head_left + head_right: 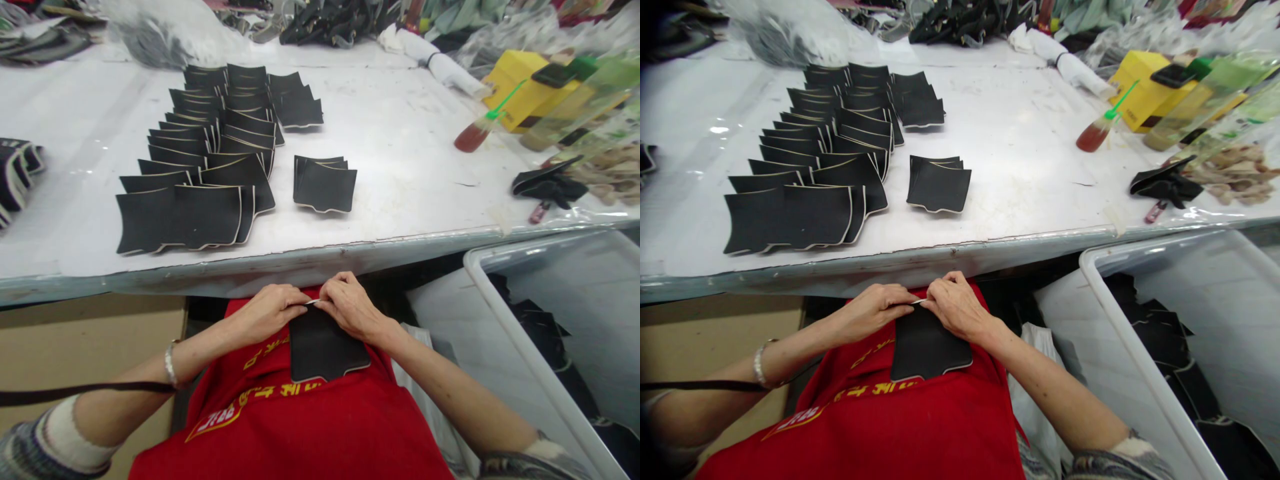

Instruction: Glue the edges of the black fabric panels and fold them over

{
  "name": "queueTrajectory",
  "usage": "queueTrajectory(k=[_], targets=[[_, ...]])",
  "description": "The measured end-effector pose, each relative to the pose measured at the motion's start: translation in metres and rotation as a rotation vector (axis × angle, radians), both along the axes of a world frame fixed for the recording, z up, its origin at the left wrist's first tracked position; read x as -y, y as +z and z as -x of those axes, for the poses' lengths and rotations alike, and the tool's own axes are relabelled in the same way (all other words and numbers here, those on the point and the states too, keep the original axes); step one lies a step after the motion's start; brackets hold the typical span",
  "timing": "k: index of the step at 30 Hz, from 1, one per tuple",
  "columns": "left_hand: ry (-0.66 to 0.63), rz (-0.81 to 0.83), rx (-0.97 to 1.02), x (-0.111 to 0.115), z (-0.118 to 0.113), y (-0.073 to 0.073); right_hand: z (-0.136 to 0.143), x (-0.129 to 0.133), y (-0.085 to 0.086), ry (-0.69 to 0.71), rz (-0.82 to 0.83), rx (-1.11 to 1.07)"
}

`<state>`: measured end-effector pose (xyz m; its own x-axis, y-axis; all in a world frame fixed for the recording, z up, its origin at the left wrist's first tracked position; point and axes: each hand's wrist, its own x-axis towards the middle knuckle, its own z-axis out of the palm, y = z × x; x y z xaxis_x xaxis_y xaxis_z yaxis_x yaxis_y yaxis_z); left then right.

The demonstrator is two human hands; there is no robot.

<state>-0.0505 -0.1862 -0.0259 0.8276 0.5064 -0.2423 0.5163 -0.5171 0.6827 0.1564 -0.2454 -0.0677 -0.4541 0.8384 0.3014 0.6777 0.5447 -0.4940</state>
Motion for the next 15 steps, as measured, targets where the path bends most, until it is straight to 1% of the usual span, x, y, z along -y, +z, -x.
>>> queueTrajectory(k=[5, 12, 15], targets=[[0.004, 0.034, 0.017, -0.0026, -0.0025, -0.0003, -0.0004, 0.0005, 0.0028, -0.017, -0.001, -0.022], [-0.025, 0.051, -0.033, -0.0034, -0.0061, -0.0007, 0.0008, 0.0054, -0.0015, -0.045, 0.007, -0.060], [-0.039, 0.099, -0.012, -0.0053, -0.0059, -0.0025, 0.0000, 0.0068, 0.0012, -0.072, 0.054, -0.110]])
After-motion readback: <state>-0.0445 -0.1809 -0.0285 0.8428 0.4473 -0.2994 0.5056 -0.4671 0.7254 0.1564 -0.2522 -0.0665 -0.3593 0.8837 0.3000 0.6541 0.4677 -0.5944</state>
